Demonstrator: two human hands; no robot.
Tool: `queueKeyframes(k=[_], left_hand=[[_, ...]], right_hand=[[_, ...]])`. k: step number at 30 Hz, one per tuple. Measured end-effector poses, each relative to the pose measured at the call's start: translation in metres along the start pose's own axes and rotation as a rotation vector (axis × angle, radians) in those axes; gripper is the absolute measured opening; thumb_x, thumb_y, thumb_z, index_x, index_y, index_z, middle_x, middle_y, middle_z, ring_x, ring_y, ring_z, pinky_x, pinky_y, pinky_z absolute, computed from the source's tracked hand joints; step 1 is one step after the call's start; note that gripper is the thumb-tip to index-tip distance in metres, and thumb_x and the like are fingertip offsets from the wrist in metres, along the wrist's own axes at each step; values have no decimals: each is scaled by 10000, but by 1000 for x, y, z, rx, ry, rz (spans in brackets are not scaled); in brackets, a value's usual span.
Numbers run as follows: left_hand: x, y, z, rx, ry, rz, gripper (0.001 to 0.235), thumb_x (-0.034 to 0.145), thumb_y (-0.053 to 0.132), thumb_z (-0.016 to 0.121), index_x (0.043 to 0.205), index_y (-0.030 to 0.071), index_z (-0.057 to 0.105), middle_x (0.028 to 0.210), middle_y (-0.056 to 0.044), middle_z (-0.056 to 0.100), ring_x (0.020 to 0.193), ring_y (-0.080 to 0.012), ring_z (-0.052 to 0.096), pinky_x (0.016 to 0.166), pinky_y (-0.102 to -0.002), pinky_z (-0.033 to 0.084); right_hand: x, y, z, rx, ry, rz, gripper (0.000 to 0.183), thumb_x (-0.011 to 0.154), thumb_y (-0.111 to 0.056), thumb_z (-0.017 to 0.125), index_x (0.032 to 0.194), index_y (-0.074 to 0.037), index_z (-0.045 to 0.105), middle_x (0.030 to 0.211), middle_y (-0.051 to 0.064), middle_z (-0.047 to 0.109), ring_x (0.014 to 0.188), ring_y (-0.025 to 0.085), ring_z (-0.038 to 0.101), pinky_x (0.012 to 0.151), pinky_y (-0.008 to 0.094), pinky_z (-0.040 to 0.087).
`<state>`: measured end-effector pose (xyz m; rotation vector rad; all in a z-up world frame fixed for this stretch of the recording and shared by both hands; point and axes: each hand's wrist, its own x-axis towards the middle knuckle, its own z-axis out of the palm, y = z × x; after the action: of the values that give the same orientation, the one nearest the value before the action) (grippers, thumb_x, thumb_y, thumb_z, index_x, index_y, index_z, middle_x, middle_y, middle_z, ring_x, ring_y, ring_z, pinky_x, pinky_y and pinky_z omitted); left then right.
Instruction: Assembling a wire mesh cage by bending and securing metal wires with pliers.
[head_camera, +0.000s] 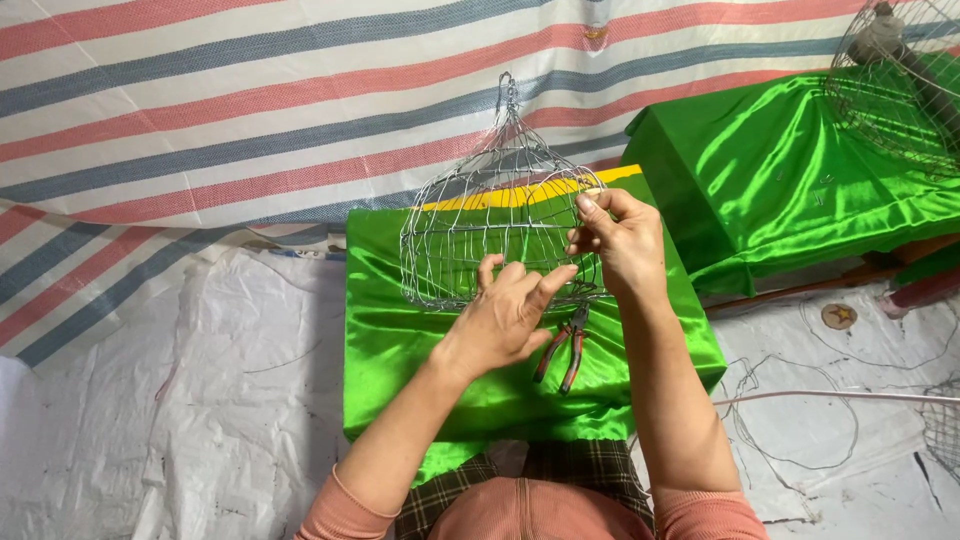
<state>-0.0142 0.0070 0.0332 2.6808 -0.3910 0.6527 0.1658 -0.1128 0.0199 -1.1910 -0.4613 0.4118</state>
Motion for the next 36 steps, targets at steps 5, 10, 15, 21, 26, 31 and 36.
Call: queueKeyframes(k=[5,10,15,21,26,31,36], left_hand=[[-10,-10,26,118,72,-14,979,759,176,822,1565,173,267,937,-39,560,923,-267,554,1044,-570,343],[-11,-15,32,296,64,-9,938,943,91,857,1642,238,249,917,-3,545,940,-219,547,979,-445,378],[-2,-4,7,12,42,-12,1121,734,221,887,1607,102,194,900,-67,567,868,-291,530,882,-480,360],[-9,-4,19,75,73,-13,1027,773,136,848,1604,105,245,870,-48,585,857,-270,547,927,-484,385],[-13,-13,37,135,147,18,801,917,103,729,1595,114,303,823,-28,585,815,-252,557,942,-494,411],[-17,-18,50,173,110,-15,620,1006,72,634,1569,125,382,782,-34,551,779,-243,565,944,-457,425],[-10,-9,42,67,257,66,584,990,194,675,1501,121,401,783,-14,548,762,-244,566,906,-466,405]], right_hand=[[-3,-6,12,-16,42,-2,185,995,-107,692,854,2,642,781,61,640,613,141,654,525,302,568],[-6,-14,20,-39,42,-87,188,982,-77,681,835,29,628,972,74,651,633,134,665,526,303,585],[10,-22,22,-109,63,-125,142,975,-65,676,877,36,663,1036,53,620,609,123,637,511,295,567],[34,-7,19,112,64,-14,127,1019,-132,675,995,-7,676,735,33,577,562,123,584,494,284,503],[52,-5,19,394,77,76,125,1019,-138,682,975,-30,636,726,10,556,586,109,518,500,252,428],[88,10,-1,707,19,174,159,1022,-124,668,916,-37,590,754,17,563,596,108,474,493,231,366],[105,-11,-7,684,-60,294,119,1033,-99,664,943,-36,619,827,31,615,616,95,479,492,209,343]])
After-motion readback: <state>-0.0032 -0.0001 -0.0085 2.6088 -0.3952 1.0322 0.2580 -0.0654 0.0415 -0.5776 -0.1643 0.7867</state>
